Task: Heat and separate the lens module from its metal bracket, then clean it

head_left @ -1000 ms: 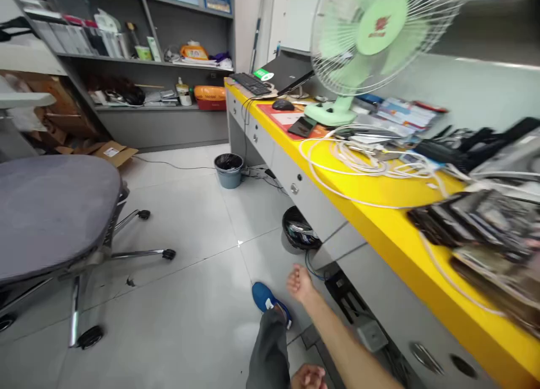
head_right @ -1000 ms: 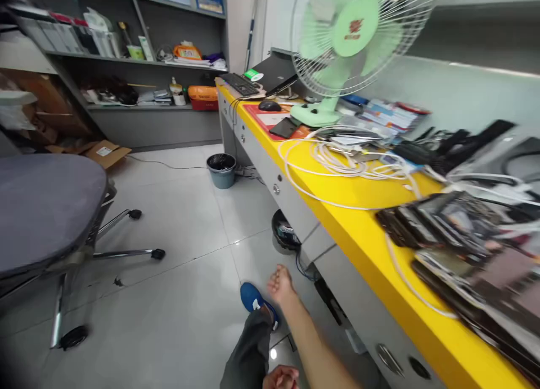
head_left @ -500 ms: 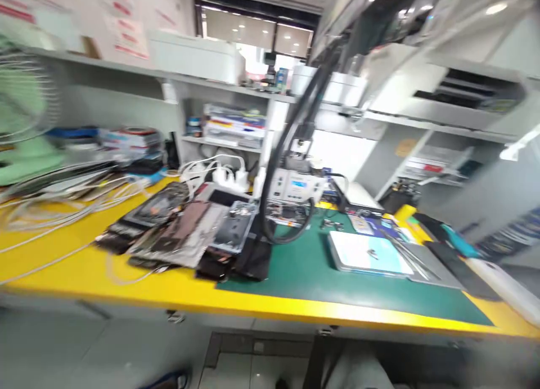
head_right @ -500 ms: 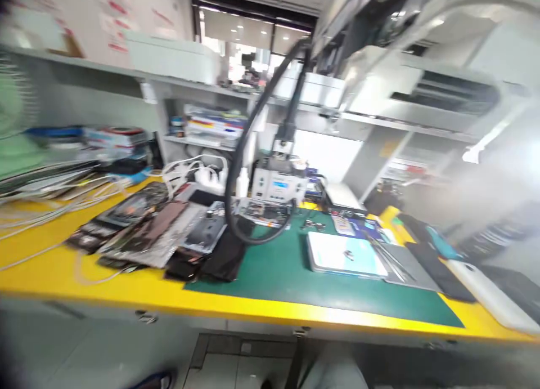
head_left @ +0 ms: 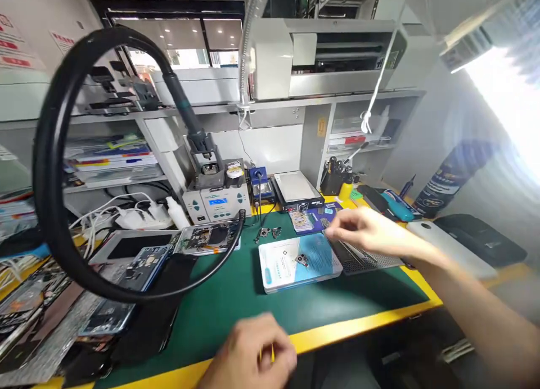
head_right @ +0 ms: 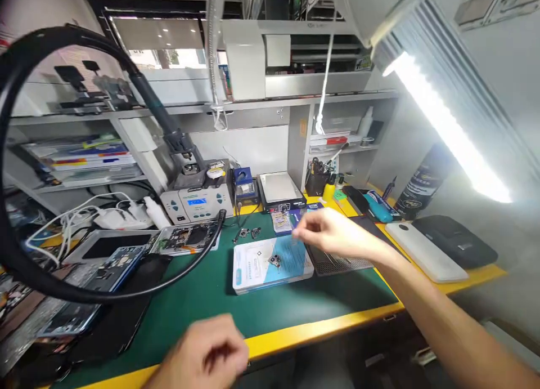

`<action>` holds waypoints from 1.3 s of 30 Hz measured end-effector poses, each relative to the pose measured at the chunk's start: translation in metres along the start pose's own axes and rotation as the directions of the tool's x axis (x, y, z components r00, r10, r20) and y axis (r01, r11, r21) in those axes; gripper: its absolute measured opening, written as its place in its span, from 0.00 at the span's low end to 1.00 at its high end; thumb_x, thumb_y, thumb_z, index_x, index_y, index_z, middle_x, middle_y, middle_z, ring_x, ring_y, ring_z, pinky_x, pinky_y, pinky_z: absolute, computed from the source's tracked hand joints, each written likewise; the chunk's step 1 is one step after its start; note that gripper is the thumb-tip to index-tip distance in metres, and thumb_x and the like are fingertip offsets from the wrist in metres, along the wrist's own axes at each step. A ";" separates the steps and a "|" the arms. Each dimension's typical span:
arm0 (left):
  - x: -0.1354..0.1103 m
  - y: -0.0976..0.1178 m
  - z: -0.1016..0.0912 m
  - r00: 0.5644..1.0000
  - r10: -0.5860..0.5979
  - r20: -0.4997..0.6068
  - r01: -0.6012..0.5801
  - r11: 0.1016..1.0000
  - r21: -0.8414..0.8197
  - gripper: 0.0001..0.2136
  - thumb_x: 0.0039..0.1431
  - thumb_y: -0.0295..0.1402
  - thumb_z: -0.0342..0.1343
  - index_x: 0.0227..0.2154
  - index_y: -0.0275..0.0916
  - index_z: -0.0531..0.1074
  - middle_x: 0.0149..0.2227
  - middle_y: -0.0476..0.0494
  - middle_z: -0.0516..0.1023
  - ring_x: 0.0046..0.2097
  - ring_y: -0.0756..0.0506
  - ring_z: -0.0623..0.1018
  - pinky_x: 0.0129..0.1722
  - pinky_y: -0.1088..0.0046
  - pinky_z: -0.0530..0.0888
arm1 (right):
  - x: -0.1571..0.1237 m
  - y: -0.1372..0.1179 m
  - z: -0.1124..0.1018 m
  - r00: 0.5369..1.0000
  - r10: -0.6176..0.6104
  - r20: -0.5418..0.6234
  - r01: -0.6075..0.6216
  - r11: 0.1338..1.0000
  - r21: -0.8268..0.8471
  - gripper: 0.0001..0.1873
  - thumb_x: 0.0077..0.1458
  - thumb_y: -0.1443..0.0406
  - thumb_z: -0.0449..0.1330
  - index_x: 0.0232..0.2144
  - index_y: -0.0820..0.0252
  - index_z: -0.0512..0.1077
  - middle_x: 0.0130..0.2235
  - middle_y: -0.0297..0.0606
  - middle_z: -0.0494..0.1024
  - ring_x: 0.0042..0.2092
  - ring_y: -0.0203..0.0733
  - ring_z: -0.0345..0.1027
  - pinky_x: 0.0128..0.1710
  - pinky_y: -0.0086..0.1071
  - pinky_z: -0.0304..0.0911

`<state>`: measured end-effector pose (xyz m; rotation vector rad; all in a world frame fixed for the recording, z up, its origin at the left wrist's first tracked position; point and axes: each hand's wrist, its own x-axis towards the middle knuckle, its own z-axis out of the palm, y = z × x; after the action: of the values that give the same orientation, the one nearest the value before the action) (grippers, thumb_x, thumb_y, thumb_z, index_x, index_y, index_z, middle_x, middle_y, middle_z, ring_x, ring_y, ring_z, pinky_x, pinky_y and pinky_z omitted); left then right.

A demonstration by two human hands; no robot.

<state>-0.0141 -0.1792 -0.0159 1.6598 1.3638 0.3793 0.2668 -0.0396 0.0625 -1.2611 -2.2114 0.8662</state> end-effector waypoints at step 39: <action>0.109 0.060 -0.015 0.966 0.100 -0.238 0.068 0.790 0.609 0.08 0.62 0.37 0.52 0.36 0.43 0.74 0.40 0.45 0.79 0.38 0.40 0.79 0.32 0.65 0.62 | 0.054 0.064 0.044 0.966 0.042 -0.255 0.051 0.936 0.348 0.16 0.59 0.55 0.62 0.25 0.59 0.73 0.21 0.27 0.61 0.23 0.33 0.52 0.23 0.31 0.48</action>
<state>0.0483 -0.0725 0.0061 2.2144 1.8009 0.1631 0.2502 0.0188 -0.0095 -1.1222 -1.7591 0.9818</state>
